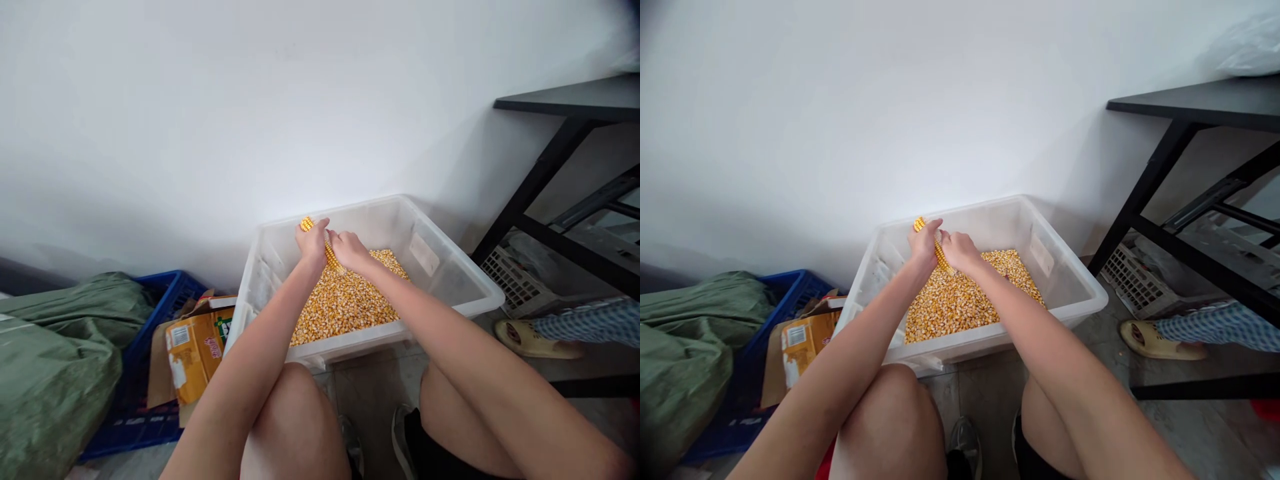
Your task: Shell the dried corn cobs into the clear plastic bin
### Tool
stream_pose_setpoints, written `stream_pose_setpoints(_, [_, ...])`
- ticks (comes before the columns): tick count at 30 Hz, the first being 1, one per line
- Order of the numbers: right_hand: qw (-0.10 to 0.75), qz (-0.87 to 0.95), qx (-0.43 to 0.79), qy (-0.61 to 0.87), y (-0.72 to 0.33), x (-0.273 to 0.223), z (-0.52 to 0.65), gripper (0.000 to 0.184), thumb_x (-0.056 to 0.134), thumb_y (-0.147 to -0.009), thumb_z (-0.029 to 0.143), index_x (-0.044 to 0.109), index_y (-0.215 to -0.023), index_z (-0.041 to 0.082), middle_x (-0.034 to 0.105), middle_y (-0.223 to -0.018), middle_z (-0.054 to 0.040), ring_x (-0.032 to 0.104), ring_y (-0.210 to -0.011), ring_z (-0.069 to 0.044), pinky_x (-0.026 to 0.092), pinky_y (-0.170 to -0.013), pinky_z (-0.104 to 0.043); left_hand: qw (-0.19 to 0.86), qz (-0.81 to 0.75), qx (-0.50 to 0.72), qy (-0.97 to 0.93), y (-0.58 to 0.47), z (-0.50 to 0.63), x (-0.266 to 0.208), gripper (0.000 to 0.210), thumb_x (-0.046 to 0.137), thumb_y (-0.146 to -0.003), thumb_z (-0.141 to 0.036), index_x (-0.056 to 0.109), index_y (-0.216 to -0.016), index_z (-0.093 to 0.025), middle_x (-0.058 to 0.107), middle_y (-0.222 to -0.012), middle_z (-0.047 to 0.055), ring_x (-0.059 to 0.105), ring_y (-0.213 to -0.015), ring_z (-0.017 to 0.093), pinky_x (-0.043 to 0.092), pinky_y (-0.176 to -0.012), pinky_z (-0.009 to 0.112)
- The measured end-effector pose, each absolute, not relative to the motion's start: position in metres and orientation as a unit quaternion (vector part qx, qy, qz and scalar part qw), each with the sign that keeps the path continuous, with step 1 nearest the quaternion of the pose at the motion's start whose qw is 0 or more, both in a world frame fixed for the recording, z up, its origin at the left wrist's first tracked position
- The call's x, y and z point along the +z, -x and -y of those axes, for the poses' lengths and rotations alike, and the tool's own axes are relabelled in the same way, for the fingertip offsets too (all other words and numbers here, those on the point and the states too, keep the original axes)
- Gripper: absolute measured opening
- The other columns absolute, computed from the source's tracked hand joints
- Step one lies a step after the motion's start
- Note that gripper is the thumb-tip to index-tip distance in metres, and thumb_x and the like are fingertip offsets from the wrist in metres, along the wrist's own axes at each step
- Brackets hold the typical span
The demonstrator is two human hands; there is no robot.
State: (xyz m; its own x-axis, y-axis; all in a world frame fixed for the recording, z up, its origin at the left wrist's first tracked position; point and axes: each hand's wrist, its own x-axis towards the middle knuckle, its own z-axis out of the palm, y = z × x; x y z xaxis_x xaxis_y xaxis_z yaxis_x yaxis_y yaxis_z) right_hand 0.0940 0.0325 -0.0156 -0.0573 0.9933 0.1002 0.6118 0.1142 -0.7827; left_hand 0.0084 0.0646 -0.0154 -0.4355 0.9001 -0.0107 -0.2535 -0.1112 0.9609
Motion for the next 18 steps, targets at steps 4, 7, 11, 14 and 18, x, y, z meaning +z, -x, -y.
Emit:
stream_pose_setpoints(4, [0.364,0.627,0.415,0.551,-0.101,-0.021,-0.04,0.052,0.033,-0.095,0.052,0.063,-0.074,0.015,0.068,-0.072,-0.0103,0.065,-0.079,-0.025,0.048,-0.07,-0.031,0.498,-0.453,0.681,-0.29,-0.006,-0.061,-0.012,0.036,0.074,-0.057,-0.022,0.049,-0.082,-0.019,0.049,-0.061,-0.006,0.053,-0.05,0.011,0.044,-0.052,0.025])
stream_pose_setpoints(7, [0.342,0.543,0.573,0.509,-0.109,-0.025,-0.044,0.043,0.036,-0.095,0.047,0.06,-0.078,0.015,0.067,-0.071,-0.0084,0.063,-0.064,-0.02,0.05,-0.06,-0.031,0.543,-0.468,0.641,-0.275,-0.001,-0.059,-0.009,0.032,0.073,-0.061,-0.027,0.05,-0.081,-0.017,0.051,-0.057,-0.003,0.052,-0.045,0.012,0.044,-0.048,0.026])
stream_pose_setpoints(11, [0.298,0.511,0.616,0.52,-0.123,-0.027,-0.049,0.041,0.036,-0.097,0.044,0.06,-0.083,0.013,0.067,-0.078,-0.0123,0.063,-0.064,-0.02,0.053,-0.059,-0.033,0.525,-0.483,0.646,-0.272,0.009,-0.062,-0.008,0.03,0.07,-0.067,-0.031,0.048,-0.083,-0.019,0.053,-0.055,-0.002,0.051,-0.042,0.013,0.043,-0.044,0.025])
stream_pose_setpoints(14, [0.27,0.522,0.657,0.471,-0.127,-0.023,-0.045,0.036,0.038,-0.096,0.043,0.06,-0.092,0.014,0.067,-0.087,-0.0123,0.064,-0.073,-0.021,0.055,-0.064,-0.034,0.491,-0.491,0.676,-0.245,0.016,-0.068,-0.01,0.03,0.068,-0.068,-0.03,0.044,-0.085,-0.021,0.052,-0.054,-0.004,0.052,-0.043,0.013,0.044,-0.044,0.024])
stream_pose_setpoints(18, [0.209,0.502,0.745,0.387,-0.113,-0.012,-0.03,0.025,0.039,-0.095,0.033,0.055,-0.102,0.015,0.063,-0.082,-0.0091,0.065,-0.071,-0.021,0.055,-0.063,-0.036,0.466,-0.511,0.699,-0.184,0.025,-0.075,-0.013,0.023,0.062,-0.074,-0.03,0.043,-0.083,-0.021,0.05,-0.054,-0.004,0.052,-0.042,0.013,0.046,-0.045,0.024])
